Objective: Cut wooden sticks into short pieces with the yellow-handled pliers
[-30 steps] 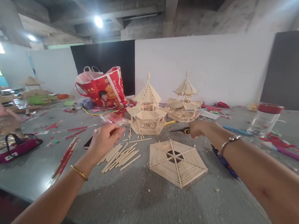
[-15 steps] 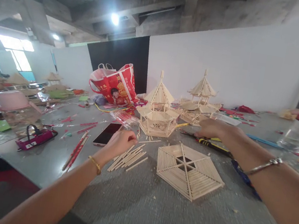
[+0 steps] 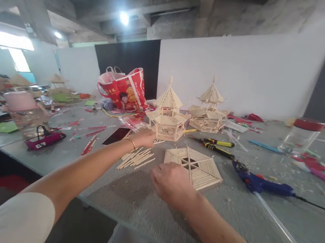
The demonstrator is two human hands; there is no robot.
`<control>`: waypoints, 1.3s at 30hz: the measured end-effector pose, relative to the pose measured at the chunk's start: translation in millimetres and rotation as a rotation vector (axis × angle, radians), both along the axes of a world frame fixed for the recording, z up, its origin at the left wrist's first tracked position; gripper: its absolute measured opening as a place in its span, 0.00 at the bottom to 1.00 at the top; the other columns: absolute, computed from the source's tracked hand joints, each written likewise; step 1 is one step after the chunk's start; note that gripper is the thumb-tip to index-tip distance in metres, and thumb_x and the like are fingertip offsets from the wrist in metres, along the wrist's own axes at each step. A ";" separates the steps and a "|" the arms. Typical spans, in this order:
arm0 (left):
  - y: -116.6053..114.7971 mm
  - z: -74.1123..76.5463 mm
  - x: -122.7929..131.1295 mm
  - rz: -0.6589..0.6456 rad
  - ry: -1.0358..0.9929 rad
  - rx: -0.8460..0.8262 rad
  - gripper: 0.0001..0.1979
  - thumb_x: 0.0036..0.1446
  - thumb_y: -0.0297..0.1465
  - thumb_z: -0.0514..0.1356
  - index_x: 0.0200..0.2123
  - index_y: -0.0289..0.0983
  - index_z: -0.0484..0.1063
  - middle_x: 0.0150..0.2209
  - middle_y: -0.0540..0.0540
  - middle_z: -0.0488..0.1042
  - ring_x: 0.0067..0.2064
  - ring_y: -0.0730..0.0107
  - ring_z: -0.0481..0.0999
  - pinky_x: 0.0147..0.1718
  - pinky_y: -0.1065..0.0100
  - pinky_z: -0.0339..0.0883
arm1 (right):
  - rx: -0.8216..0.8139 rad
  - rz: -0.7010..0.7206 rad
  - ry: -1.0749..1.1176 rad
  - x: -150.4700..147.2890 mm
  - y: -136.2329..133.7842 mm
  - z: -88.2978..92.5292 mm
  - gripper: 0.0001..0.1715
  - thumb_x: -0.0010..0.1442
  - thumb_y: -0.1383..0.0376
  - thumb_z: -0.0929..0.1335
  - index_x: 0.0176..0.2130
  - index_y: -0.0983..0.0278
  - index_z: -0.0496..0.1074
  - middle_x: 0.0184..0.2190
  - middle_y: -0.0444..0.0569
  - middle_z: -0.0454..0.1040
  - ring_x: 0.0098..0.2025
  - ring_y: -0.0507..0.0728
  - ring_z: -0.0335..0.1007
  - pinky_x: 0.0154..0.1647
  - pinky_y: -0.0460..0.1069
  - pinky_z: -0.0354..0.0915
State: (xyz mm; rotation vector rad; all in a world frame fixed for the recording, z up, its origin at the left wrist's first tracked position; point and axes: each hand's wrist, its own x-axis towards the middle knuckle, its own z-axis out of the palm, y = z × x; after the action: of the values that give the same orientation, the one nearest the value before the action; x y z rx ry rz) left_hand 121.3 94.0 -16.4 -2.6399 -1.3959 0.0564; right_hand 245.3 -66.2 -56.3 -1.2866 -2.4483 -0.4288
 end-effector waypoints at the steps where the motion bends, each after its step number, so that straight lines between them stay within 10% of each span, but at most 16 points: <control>1: -10.9 1.9 -10.8 0.015 -0.008 0.020 0.16 0.47 0.27 0.58 0.41 0.29 0.75 0.42 0.31 0.74 0.47 0.51 0.72 0.45 0.62 0.64 | -0.003 0.030 0.006 2.2 -0.4 -5.4 0.16 0.61 0.69 0.58 0.29 0.65 0.71 0.25 0.50 0.74 0.27 0.55 0.69 0.30 0.49 0.55; 12: -113.8 -3.3 -194.8 0.781 -0.074 0.064 0.15 0.52 0.35 0.52 0.34 0.34 0.75 0.36 0.37 0.77 0.40 0.56 0.75 0.34 0.67 0.65 | -0.140 0.173 0.217 6.5 -3.9 -17.8 0.16 0.61 0.64 0.58 0.29 0.60 0.71 0.25 0.47 0.73 0.28 0.54 0.68 0.32 0.49 0.58; 22: -92.0 -30.5 -195.7 0.723 -0.145 0.143 0.16 0.55 0.34 0.50 0.42 0.36 0.72 0.43 0.37 0.73 0.44 0.54 0.74 0.38 0.63 0.66 | -0.099 0.138 0.121 7.8 -3.6 -14.8 0.18 0.62 0.66 0.56 0.26 0.62 0.68 0.22 0.46 0.71 0.26 0.52 0.66 0.28 0.47 0.57; 39: -10.2 -16.7 -219.7 0.705 -0.116 0.134 0.15 0.56 0.33 0.51 0.40 0.32 0.72 0.43 0.35 0.74 0.46 0.57 0.72 0.40 0.67 0.62 | -0.126 0.169 0.101 8.6 -1.3 -12.9 0.17 0.61 0.69 0.56 0.27 0.64 0.68 0.24 0.47 0.72 0.27 0.53 0.68 0.29 0.48 0.56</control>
State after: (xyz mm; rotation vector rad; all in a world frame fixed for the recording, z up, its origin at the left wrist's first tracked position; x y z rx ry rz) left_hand -98.5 83.8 -33.1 -1.9515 -2.2056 -0.1069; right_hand 253.9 -67.4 -69.3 -1.1071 -2.5062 -0.1630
